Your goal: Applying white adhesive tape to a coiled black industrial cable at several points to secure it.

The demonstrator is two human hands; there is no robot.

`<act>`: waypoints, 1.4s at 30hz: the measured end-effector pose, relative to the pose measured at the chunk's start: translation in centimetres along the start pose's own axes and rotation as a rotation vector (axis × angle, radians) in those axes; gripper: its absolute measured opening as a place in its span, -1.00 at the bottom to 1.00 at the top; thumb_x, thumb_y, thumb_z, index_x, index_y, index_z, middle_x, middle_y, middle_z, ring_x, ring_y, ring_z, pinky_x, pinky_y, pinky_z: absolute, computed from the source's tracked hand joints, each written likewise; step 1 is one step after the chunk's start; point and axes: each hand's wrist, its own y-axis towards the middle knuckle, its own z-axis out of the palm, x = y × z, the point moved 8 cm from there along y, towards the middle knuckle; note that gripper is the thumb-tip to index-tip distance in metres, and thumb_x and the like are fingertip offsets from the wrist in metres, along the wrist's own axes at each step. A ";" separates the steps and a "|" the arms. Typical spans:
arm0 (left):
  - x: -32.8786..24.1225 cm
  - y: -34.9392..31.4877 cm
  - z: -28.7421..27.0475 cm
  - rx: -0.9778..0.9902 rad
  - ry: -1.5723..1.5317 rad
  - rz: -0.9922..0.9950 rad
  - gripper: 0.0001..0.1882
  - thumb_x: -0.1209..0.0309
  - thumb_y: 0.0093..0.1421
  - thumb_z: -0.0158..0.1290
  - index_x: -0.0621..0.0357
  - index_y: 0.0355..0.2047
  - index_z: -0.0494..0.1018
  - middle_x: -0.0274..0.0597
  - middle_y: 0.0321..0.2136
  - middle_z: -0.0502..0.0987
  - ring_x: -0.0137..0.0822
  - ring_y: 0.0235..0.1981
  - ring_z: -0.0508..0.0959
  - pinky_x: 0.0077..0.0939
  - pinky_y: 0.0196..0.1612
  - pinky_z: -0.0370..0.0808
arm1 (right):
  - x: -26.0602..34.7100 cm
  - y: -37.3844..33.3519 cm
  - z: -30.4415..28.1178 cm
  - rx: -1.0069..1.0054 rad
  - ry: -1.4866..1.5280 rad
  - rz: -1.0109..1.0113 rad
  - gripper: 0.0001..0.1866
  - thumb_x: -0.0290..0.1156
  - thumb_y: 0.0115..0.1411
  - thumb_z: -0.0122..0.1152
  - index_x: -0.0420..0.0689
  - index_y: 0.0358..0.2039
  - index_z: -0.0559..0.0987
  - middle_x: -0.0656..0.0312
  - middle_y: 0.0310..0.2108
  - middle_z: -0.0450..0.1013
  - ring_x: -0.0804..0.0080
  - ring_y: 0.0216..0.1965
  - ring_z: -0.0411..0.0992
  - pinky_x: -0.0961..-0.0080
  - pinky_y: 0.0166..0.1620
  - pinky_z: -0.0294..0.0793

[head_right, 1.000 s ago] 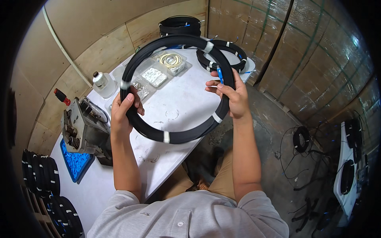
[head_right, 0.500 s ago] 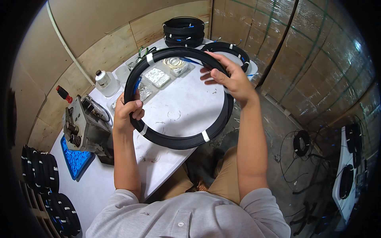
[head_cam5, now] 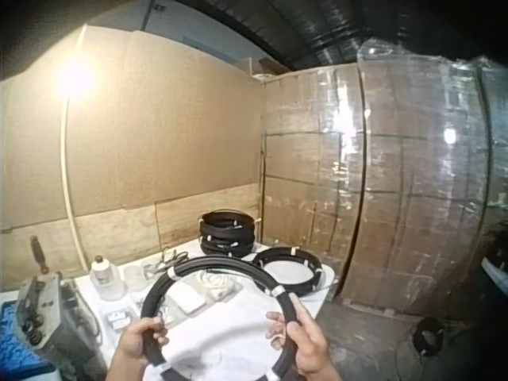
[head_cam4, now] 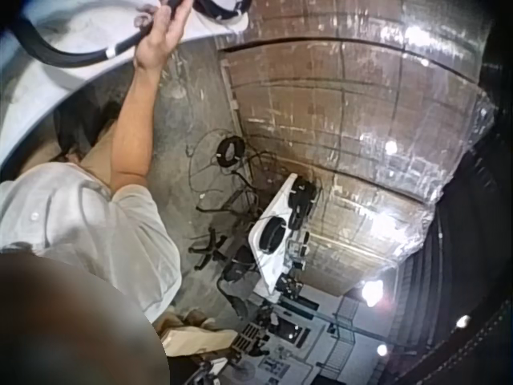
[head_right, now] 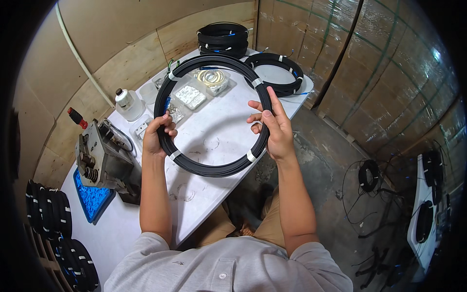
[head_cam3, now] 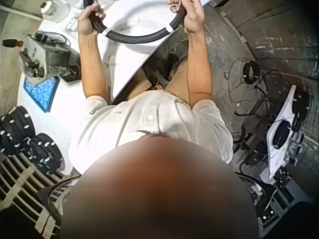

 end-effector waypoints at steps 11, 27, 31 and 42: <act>-3.5 -2.9 3.9 0.055 0.137 0.162 -0.48 0.26 0.37 -0.08 0.04 0.31 0.18 -0.04 -0.21 0.47 -0.28 -0.36 0.57 -0.50 -0.32 0.59 | -1.7 -0.1 -0.9 -0.172 0.069 0.273 -0.43 -0.18 0.48 -0.19 0.07 0.45 0.08 -0.07 0.12 0.37 0.30 -0.18 0.49 0.55 -0.34 0.49; -2.3 -3.0 2.3 0.057 0.762 -0.111 -0.45 -0.04 0.38 -0.02 0.15 0.14 0.37 -0.15 -0.60 0.52 -0.46 -0.66 0.52 -0.59 -0.61 0.43 | 1.9 1.1 -5.5 -0.131 -1.055 -0.154 -0.58 -0.14 0.31 0.27 -0.23 -0.01 0.58 0.20 -0.23 0.45 0.56 -0.37 0.41 0.63 -0.23 0.43; -2.6 -1.7 0.0 0.080 1.004 0.066 -0.57 0.03 0.40 0.02 0.21 -0.14 0.50 -0.44 -0.66 0.35 -0.57 -0.61 0.28 -0.61 -0.52 0.25 | -0.8 1.0 -4.2 -0.200 -0.311 -0.049 -0.57 -0.08 0.43 0.04 -0.21 0.04 0.42 0.19 -0.27 0.41 0.47 -0.35 0.46 0.54 -0.15 0.51; 0.0 -0.8 0.8 -0.056 0.331 0.040 -0.58 -0.02 0.40 -0.04 0.12 -0.20 0.34 -0.35 -0.54 0.35 -0.45 -0.58 0.40 -0.52 -0.47 0.43 | -1.2 -0.1 -1.8 -0.320 -0.110 0.086 -0.62 -0.03 0.49 -0.14 -0.07 0.06 0.33 0.32 -0.48 0.29 0.68 -0.67 0.17 0.66 -0.61 0.28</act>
